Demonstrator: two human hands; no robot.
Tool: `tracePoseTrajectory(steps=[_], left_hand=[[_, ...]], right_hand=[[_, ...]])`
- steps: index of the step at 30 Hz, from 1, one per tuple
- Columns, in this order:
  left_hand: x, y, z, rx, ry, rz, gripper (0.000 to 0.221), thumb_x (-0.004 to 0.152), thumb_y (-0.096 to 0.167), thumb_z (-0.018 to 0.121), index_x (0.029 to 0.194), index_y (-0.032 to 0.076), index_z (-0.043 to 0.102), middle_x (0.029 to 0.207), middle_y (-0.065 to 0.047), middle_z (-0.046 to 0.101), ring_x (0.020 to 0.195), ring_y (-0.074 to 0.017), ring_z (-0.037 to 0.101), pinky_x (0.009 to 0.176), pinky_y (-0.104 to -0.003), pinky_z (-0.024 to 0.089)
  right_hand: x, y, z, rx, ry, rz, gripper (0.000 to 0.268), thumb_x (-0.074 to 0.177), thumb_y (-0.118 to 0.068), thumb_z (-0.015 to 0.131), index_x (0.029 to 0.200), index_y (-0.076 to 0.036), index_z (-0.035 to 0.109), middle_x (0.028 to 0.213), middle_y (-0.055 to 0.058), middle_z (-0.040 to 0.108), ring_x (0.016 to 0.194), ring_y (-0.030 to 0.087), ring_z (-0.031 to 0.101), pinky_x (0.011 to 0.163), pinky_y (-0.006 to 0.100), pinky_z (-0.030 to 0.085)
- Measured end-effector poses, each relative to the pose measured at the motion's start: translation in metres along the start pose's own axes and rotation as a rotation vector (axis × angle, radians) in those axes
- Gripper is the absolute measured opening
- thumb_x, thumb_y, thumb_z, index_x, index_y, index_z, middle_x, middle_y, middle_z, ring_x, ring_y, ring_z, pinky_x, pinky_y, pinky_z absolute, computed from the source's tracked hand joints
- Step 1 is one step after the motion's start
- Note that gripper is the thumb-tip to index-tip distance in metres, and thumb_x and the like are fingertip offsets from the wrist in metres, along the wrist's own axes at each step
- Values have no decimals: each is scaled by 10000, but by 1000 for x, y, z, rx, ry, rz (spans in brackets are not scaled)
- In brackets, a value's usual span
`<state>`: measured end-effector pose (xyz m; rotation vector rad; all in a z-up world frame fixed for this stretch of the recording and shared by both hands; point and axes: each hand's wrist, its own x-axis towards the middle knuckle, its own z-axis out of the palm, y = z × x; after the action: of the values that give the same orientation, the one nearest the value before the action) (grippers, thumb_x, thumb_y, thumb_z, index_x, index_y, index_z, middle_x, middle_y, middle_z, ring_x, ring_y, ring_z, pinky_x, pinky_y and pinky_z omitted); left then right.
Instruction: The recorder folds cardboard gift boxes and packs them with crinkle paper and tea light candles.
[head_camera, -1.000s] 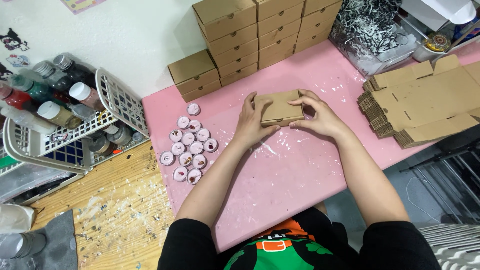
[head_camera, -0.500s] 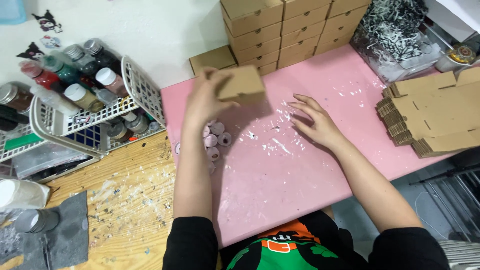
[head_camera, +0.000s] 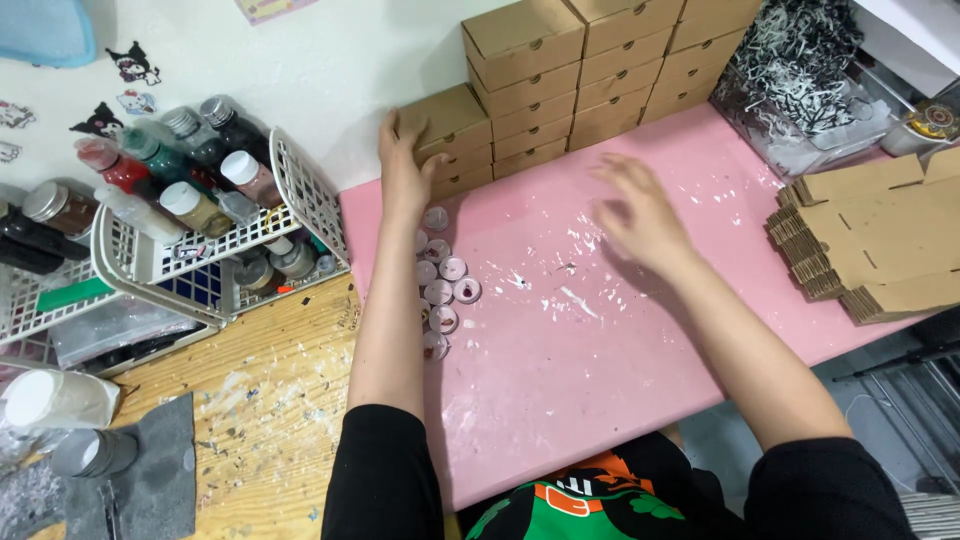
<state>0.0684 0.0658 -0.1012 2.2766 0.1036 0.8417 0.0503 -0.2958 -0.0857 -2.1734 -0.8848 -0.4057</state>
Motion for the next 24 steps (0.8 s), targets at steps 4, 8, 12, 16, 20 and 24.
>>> tracePoseTrajectory(steps=[4, 8, 12, 16, 20, 24], left_hand=[[1, -4, 3, -12, -6, 13, 655, 779, 33, 855, 1387, 72, 613, 1583, -253, 342, 1459, -422, 388, 1208, -430, 371], [1, -10, 11, 35, 11, 30, 747, 820, 47, 845, 1476, 78, 490, 1597, -259, 309, 1459, -448, 391, 1181, -442, 390], [-10, 26, 8, 208, 87, -86, 985, 766, 31, 810, 1584, 70, 261, 1586, -267, 204, 1470, -487, 283, 1192, -524, 354], [-26, 69, 33, 200, 293, 129, 950, 823, 4, 752, 1597, -2, 201, 1588, -293, 117, 1523, -500, 118, 1250, -644, 186], [-65, 146, 75, -35, 247, 361, 648, 862, 60, 725, 1428, 127, 418, 1573, -130, 298, 1572, -386, 163, 1318, -560, 207], [-104, 210, 127, -189, -308, 620, 352, 877, 201, 747, 1207, 157, 632, 1440, -136, 531, 1442, -361, 429, 1222, -576, 340]], right_hand=[[-25, 31, -55, 47, 172, 166, 388, 960, -123, 693, 1341, -101, 620, 1400, 135, 595, 1316, 313, 582, 1027, 393, 552], [-64, 82, -112, -18, 267, 352, 434, 984, -145, 745, 1395, -75, 624, 1361, 156, 647, 1120, 289, 640, 940, 426, 534], [-110, 121, -160, -409, 93, 646, 472, 930, -252, 933, 1291, -10, 750, 1114, 275, 722, 864, 239, 688, 791, 424, 524], [-133, 147, -166, -43, 70, 950, 506, 850, -230, 880, 1253, 15, 696, 1005, 160, 750, 714, 155, 665, 614, 323, 545], [-154, 174, -169, 138, 128, 949, 375, 880, -242, 879, 1119, 32, 788, 880, 116, 718, 706, 169, 571, 618, 313, 466], [-170, 203, -171, -5, 150, 873, 293, 950, -249, 783, 1166, -52, 800, 937, 95, 758, 769, 190, 662, 692, 352, 526]])
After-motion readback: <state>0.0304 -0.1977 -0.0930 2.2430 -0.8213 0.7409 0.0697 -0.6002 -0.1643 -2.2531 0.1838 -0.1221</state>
